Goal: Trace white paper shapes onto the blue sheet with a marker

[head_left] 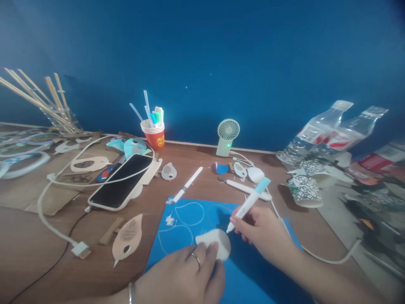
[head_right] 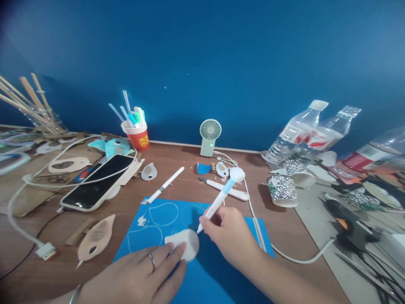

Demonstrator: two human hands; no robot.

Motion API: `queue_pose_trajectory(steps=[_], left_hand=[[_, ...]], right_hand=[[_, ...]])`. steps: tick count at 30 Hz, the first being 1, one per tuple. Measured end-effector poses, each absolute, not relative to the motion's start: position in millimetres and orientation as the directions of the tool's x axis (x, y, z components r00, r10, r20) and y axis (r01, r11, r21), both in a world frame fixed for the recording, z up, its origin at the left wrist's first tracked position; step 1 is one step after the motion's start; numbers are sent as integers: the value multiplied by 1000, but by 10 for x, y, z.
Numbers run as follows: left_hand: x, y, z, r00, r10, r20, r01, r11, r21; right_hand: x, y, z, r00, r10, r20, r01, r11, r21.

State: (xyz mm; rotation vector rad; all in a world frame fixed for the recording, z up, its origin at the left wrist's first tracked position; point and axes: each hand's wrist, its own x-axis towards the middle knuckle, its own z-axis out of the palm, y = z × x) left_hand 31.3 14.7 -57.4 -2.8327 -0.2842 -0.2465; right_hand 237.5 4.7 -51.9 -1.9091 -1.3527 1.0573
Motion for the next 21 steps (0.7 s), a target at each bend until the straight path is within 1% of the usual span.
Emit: queue_pose_trajectory(steps=[4, 6, 10, 13, 16, 19, 21], left_hand=[[320, 168, -592, 960, 161, 227, 219, -942, -256], [326, 176, -602, 955, 172, 241, 233, -938, -255], [337, 148, -615, 946, 186, 264, 252, -937, -243], [362, 81, -637, 929, 213, 303, 298, -916, -269], [441, -20, -688, 904, 261, 339, 368, -878, -305], [591, -143, -739, 891, 316, 326, 417, -853, -314], [712, -225, -761, 872, 388, 299, 469, -837, -282]], right_hand=[[2387, -44, -519, 192, 933, -303, 487, -359, -796], [2383, -96, -520, 200, 935, -294, 469, -354, -809], [2384, -184, -507, 268, 940, -213, 405, -310, -860], [2402, -186, -463, 273, 950, -152, 393, -254, -884], [2392, -103, -365, 158, 983, -90, 428, -150, -891], [2291, 46, -227, -47, 998, -37, 489, -9, -872], [2169, 149, -148, -197, 979, -53, 529, 60, -847]])
